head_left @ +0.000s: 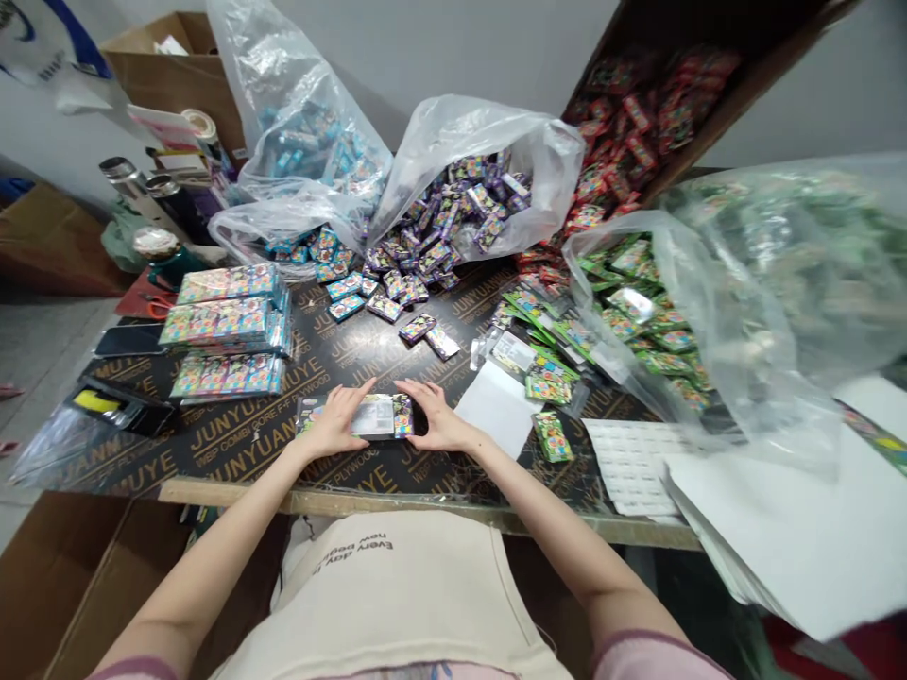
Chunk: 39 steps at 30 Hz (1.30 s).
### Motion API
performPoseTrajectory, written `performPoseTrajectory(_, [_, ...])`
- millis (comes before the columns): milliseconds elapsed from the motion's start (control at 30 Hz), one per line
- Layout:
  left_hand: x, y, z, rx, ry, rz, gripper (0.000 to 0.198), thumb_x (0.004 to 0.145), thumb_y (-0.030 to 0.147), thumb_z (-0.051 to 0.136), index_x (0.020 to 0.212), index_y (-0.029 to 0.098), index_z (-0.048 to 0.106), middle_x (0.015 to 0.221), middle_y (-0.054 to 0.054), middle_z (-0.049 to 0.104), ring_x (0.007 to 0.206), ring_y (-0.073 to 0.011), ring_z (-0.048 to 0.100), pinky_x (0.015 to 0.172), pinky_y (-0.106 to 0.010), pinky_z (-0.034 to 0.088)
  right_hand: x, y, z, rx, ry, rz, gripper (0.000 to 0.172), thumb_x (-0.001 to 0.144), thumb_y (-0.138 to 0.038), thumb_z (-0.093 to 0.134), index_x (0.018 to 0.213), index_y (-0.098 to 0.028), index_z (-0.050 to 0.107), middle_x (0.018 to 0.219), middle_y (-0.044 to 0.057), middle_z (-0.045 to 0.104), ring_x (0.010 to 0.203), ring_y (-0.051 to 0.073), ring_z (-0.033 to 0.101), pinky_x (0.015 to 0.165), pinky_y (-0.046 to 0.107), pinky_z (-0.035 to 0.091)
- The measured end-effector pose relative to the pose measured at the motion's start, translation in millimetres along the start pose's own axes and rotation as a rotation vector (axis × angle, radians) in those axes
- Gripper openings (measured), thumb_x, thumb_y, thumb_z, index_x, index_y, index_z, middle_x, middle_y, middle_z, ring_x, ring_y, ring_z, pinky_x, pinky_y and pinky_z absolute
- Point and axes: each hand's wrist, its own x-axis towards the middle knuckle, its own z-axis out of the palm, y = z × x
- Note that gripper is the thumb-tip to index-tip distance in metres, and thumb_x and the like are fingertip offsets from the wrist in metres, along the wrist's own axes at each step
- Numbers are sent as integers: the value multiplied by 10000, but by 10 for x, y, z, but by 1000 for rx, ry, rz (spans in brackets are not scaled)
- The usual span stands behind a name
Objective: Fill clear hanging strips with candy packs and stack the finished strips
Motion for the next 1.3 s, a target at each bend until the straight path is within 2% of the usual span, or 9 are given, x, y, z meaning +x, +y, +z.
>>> performPoseTrajectory(167, [2, -31, 24, -27, 134, -45, 1098, 635, 281, 755, 1495, 241, 74, 1322, -116, 479, 1202, -307, 464, 1068, -519, 287, -18, 7, 4, 44, 176, 132, 1042, 651, -446, 756, 1491, -223, 180, 1403, 142, 447, 1305, 324, 369, 1075, 516, 239])
performPoseTrajectory(367, [47, 9, 41, -52, 149, -29, 1089, 639, 276, 748, 1496, 253, 77, 1267, -100, 518, 1168, -294, 494, 1051, -508, 314, -59, 20, 59, 149, 194, 97, 899, 762, -484, 679, 1488, -232, 213, 1509, 142, 317, 1372, 299, 322, 1096, 487, 273])
performPoseTrajectory(567, [100, 31, 105, -34, 251, -56, 1097, 634, 319, 754, 1497, 219, 84, 1222, -99, 543, 1123, -287, 513, 1013, -475, 356, -16, -105, 123, 195, 209, 19, 578, 944, -303, 435, 1484, -238, 241, 1495, 106, 367, 1384, 225, 325, 1114, 454, 287])
performPoseTrajectory(700, [125, 96, 102, 7, 206, -56, 1098, 620, 328, 761, 1495, 218, 105, 1239, -109, 534, 1145, -304, 499, 1051, -513, 298, 42, -98, 49, 292, 468, 246, 491, 903, -313, 510, 1384, -267, 427, 1221, 86, 600, 1081, 219, 563, 959, 425, 445])
performPoseTrajectory(800, [135, 129, 86, 6, 218, -62, 1107, 619, 333, 764, 1495, 221, 97, 1245, -106, 532, 1155, -302, 497, 1064, -516, 276, 56, -99, -6, 279, 606, 360, 290, 883, -331, 538, 1133, -229, 644, 942, 67, 622, 850, 196, 575, 811, 376, 491])
performPoseTrajectory(900, [143, 135, 91, -23, 280, -88, 1098, 629, 337, 760, 1495, 223, 95, 1246, -106, 523, 1130, -294, 502, 1019, -478, 339, 12, -183, 39, 149, 537, 377, 261, 908, -366, 508, 876, -228, 727, 920, 75, 617, 930, 220, 543, 872, 427, 436])
performPoseTrajectory(1033, [151, 103, 135, -11, 283, -71, 1051, 656, 373, 744, 1493, 221, 127, 1232, -107, 528, 1122, -297, 497, 993, -458, 366, -11, -130, 55, 113, 329, 314, 311, 932, -423, 461, 910, -274, 733, 1203, 64, 592, 1160, 253, 474, 957, 492, 368])
performPoseTrajectory(1200, [121, 25, 207, 111, 179, -26, 986, 690, 400, 711, 1491, 232, 161, 1211, -109, 526, 1113, -304, 493, 1006, -487, 346, 205, 664, -653, -103, 683, 444, 331, 942, -390, 428, 1027, -212, 694, 1186, 110, 602, 1141, 228, 519, 1004, 409, 377])
performPoseTrajectory(1300, [91, -10, 258, 177, 146, 14, 899, 724, 430, 682, 1477, 241, 228, 1227, -114, 514, 1120, -301, 481, 1010, -497, 340, 405, 1261, -1327, -381, 580, 668, 368, 932, -356, 456, 1214, -169, 601, 1366, 125, 504, 1292, 225, 404, 1075, 373, 302])
